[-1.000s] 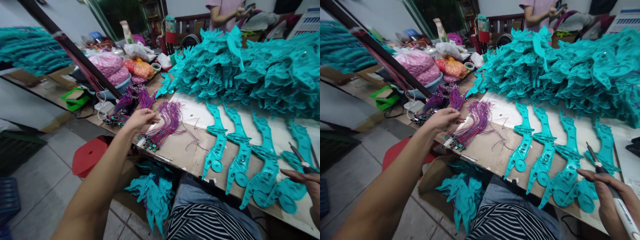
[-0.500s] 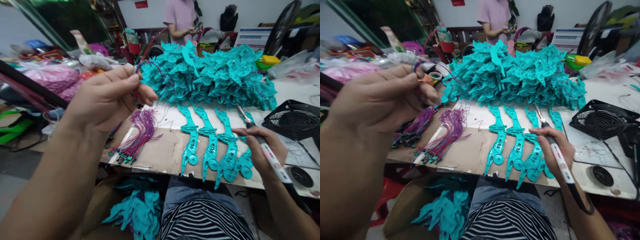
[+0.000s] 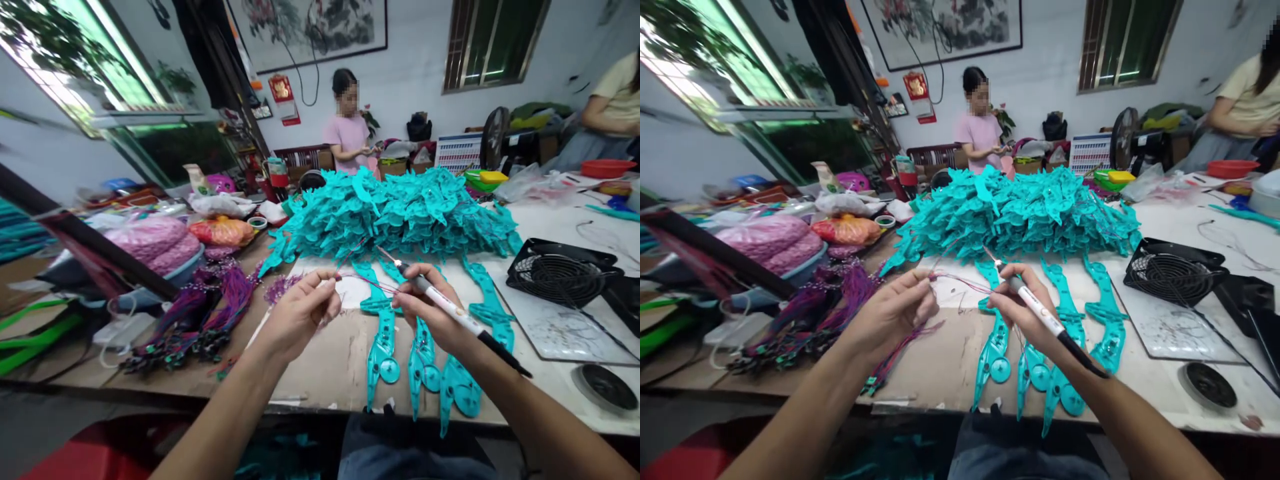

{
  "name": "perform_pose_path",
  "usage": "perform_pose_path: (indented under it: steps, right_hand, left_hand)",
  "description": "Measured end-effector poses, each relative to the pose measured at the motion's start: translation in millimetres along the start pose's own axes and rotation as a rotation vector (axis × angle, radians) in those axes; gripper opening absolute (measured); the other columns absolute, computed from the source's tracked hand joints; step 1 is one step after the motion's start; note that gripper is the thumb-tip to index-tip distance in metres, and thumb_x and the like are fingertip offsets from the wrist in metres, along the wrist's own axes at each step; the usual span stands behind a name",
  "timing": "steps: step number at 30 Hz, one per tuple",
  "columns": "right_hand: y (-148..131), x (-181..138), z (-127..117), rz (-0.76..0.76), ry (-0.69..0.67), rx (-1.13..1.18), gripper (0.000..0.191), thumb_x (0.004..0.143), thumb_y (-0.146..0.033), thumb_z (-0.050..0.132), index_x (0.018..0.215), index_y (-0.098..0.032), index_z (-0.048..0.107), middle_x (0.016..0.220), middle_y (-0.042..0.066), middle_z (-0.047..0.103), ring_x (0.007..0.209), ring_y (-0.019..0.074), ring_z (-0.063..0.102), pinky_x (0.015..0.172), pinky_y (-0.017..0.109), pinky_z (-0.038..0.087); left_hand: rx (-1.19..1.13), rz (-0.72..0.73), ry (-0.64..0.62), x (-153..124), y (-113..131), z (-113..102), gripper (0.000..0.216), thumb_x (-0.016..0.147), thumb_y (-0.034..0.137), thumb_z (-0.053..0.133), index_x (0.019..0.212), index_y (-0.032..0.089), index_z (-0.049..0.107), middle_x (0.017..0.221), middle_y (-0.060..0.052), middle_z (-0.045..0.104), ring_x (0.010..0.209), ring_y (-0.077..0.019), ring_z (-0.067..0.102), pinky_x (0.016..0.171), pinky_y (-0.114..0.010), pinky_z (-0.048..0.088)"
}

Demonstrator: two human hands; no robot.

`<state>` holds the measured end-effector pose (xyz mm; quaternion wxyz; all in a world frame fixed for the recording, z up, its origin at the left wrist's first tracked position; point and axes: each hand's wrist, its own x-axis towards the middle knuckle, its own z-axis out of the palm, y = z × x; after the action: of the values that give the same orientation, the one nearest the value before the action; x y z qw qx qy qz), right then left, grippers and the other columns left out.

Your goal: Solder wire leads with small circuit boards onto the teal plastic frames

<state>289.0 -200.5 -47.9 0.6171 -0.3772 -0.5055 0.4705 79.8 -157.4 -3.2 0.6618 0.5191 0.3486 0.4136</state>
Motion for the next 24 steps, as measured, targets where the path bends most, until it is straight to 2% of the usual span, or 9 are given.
perform_pose_path:
  steps: [3,6,11,16,19,24]
  right_hand:
    - [-15,-9,-13,-0.047,0.026,-0.117,0.03,0.081,-0.038,0.066,0.098,-0.025,0.045,0.065,-0.005,0.066,0.045,0.0079,0.05,0.043,0.02,0.037]
    - [-27,-12,-17,-0.118,-0.006,-0.281,0.022,0.08,-0.031,0.064,0.094,-0.024,0.048,0.065,-0.004,0.065,0.058,0.011,0.061,0.057,0.024,0.046]
    - [-28,-12,-14,-0.094,-0.113,-0.411,0.019,0.081,-0.027,0.06,0.096,-0.024,0.049,0.067,-0.004,0.064,0.061,0.012,0.063,0.061,0.025,0.048]
    - [-23,-9,-21,-0.032,-0.236,-0.484,0.019,0.083,-0.029,0.059,0.098,-0.024,0.05,0.071,-0.003,0.065,0.065,0.0128,0.064,0.06,0.025,0.047]
    - [-24,-7,-35,-0.015,-0.281,-0.551,0.017,0.085,-0.032,0.061,0.097,-0.023,0.051,0.074,-0.002,0.065,0.065,0.0119,0.062,0.06,0.024,0.047]
    - [-23,4,-65,-0.003,-0.381,-0.697,0.02,0.086,-0.032,0.062,0.102,-0.022,0.055,0.08,-0.001,0.066,0.069,0.0119,0.061,0.062,0.022,0.046]
  left_hand:
    - [0.048,-0.062,-0.059,-2,-14,-2,0.046,0.066,0.048,0.085,0.087,0.018,0.057,0.066,-0.004,0.069,0.059,-0.0142,0.057,0.057,-0.024,0.041]
    - [0.046,-0.083,-0.096,-3,-24,4,0.044,0.066,0.05,0.085,0.079,0.016,0.059,0.07,-0.005,0.069,0.065,-0.0147,0.059,0.064,-0.026,0.045]
    - [-0.139,-0.08,0.014,-5,-34,8,0.045,0.062,0.044,0.089,0.08,0.016,0.059,0.061,0.002,0.062,0.048,-0.0058,0.043,0.052,-0.02,0.034]
    - [-0.213,-0.092,0.111,-11,-45,-6,0.047,0.059,0.049,0.09,0.081,0.017,0.062,0.047,0.007,0.045,0.042,-0.0037,0.026,0.044,-0.018,0.015]
    - [-0.172,-0.141,0.049,-21,-50,-19,0.048,0.058,0.055,0.088,0.071,0.016,0.064,0.05,0.003,0.048,0.047,-0.0061,0.033,0.047,-0.02,0.02]
    - [0.039,-0.24,-0.11,-36,-62,-33,0.047,0.061,0.057,0.085,0.059,0.014,0.066,0.061,-0.003,0.053,0.057,-0.0103,0.04,0.054,-0.024,0.028]
